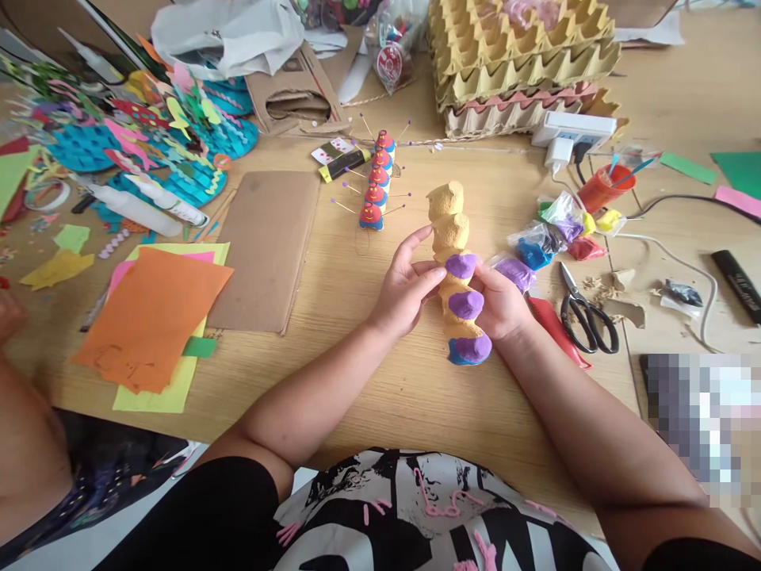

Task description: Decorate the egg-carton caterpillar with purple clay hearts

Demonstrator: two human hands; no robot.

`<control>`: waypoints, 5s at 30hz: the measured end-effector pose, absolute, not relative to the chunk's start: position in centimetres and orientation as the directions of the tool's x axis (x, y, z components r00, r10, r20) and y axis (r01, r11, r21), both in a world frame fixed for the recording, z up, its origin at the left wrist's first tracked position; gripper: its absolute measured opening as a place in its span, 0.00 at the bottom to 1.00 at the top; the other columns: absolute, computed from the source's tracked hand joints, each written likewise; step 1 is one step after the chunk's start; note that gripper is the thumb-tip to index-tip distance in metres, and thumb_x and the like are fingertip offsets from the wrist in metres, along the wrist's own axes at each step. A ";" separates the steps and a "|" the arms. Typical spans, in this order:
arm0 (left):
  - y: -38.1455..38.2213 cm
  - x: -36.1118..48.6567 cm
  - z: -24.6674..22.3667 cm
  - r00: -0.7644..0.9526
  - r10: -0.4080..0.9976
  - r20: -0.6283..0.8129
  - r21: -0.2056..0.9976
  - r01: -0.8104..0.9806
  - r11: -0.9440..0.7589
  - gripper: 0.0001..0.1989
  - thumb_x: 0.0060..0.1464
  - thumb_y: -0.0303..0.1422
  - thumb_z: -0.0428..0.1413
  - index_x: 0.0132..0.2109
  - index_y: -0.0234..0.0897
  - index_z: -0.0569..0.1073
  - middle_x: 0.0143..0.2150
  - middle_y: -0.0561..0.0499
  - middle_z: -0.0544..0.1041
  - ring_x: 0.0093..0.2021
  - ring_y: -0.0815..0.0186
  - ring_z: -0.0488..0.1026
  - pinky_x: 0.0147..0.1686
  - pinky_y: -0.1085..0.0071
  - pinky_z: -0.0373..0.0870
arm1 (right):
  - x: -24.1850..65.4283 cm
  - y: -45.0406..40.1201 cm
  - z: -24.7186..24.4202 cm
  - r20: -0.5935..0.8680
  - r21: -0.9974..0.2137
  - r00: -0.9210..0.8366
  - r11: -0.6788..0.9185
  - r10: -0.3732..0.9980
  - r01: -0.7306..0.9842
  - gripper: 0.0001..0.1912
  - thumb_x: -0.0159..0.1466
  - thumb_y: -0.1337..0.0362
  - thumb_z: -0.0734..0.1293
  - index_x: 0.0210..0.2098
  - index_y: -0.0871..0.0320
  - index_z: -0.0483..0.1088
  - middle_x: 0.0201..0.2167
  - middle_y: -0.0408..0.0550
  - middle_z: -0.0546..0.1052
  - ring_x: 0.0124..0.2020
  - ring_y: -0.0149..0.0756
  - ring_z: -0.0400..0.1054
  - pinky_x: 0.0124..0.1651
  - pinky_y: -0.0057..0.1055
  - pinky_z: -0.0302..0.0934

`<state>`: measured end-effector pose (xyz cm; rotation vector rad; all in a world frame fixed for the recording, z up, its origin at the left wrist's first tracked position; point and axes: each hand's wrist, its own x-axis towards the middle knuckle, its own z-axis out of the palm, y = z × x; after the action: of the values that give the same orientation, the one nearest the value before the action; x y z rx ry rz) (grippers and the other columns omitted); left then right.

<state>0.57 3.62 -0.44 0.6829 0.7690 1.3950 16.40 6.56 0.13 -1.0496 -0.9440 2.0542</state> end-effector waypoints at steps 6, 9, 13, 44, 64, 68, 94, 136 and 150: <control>3.4 0.6 -0.1 -0.021 0.987 -0.161 0.810 -0.574 0.121 0.42 0.54 0.36 0.73 0.73 0.51 0.68 0.32 0.57 0.83 0.39 0.59 0.85 0.43 0.64 0.78 | 16.1 6.4 0.0 -0.376 -0.725 -0.484 -0.576 0.791 -0.378 0.10 0.69 0.49 0.68 0.41 0.46 0.77 0.43 0.44 0.88 0.59 0.54 0.80 0.61 0.55 0.74; 3.3 0.6 0.1 -0.016 0.981 -0.195 0.796 -0.586 0.149 0.41 0.54 0.36 0.72 0.73 0.53 0.68 0.33 0.56 0.83 0.43 0.54 0.86 0.46 0.60 0.79 | 16.1 6.4 -0.1 -0.359 -0.737 -0.480 -0.559 0.800 -0.381 0.10 0.67 0.49 0.71 0.39 0.46 0.77 0.42 0.45 0.87 0.57 0.55 0.80 0.59 0.55 0.75; 3.4 0.6 0.0 -0.054 0.976 -0.213 0.796 -0.589 0.141 0.37 0.54 0.33 0.71 0.69 0.50 0.72 0.30 0.56 0.79 0.42 0.55 0.85 0.47 0.60 0.77 | 16.1 6.6 -0.5 -0.337 -0.757 -0.495 -0.543 0.801 -0.364 0.13 0.65 0.46 0.74 0.38 0.47 0.77 0.40 0.47 0.87 0.55 0.55 0.80 0.57 0.53 0.76; 3.5 0.6 -0.4 -0.015 0.974 -0.225 0.741 -0.652 0.161 0.33 0.57 0.39 0.72 0.68 0.55 0.73 0.41 0.55 0.82 0.47 0.62 0.85 0.46 0.68 0.78 | 16.0 6.5 -0.8 -0.321 -0.756 -0.498 -0.534 0.806 -0.378 0.14 0.64 0.46 0.76 0.39 0.47 0.78 0.40 0.45 0.87 0.54 0.52 0.81 0.60 0.52 0.76; 3.5 0.5 0.0 0.026 0.969 -0.244 0.703 -0.683 0.195 0.29 0.62 0.32 0.68 0.67 0.50 0.69 0.38 0.57 0.79 0.41 0.66 0.79 0.50 0.67 0.73 | 16.1 6.0 -0.4 -0.258 -0.767 -0.507 -0.493 0.822 -0.410 0.16 0.60 0.48 0.81 0.38 0.50 0.80 0.36 0.45 0.85 0.40 0.42 0.79 0.50 0.40 0.76; 3.6 0.6 -0.4 0.032 0.952 -0.304 0.666 -0.707 0.236 0.22 0.61 0.40 0.70 0.58 0.46 0.74 0.40 0.55 0.80 0.39 0.66 0.79 0.43 0.69 0.73 | 16.1 6.2 -0.2 -0.190 -0.794 -0.489 -0.426 0.851 -0.433 0.19 0.58 0.45 0.81 0.40 0.48 0.78 0.37 0.46 0.86 0.49 0.51 0.82 0.55 0.49 0.78; 4.0 -0.1 -1.5 0.255 0.948 -0.193 0.715 -0.625 0.313 0.23 0.48 0.50 0.77 0.35 0.35 0.81 0.33 0.50 0.82 0.33 0.68 0.78 0.35 0.72 0.75 | 16.5 6.7 -0.7 -0.193 -0.767 -0.565 -0.483 0.802 -0.423 0.23 0.52 0.46 0.87 0.31 0.53 0.78 0.25 0.41 0.78 0.27 0.35 0.70 0.32 0.32 0.67; 3.6 0.4 -0.5 0.123 0.965 -0.231 0.739 -0.623 0.257 0.14 0.62 0.44 0.69 0.37 0.37 0.82 0.36 0.50 0.84 0.34 0.70 0.80 0.36 0.74 0.74 | 17.7 7.5 1.4 0.197 -0.975 -0.292 0.155 0.936 -0.160 0.21 0.55 0.49 0.87 0.29 0.52 0.77 0.32 0.42 0.78 0.35 0.35 0.70 0.41 0.36 0.66; 3.3 0.4 0.0 0.134 0.962 -0.238 0.759 -0.592 0.270 0.16 0.62 0.46 0.69 0.38 0.37 0.82 0.34 0.51 0.82 0.30 0.71 0.76 0.31 0.75 0.71 | 17.5 7.5 1.5 0.193 -0.966 -0.285 0.130 0.939 -0.224 0.22 0.54 0.48 0.87 0.27 0.52 0.75 0.33 0.43 0.77 0.38 0.37 0.70 0.47 0.39 0.69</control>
<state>0.38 3.31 -0.03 0.5640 0.8085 1.2163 17.49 7.52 1.46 -0.7737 -1.3449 1.3908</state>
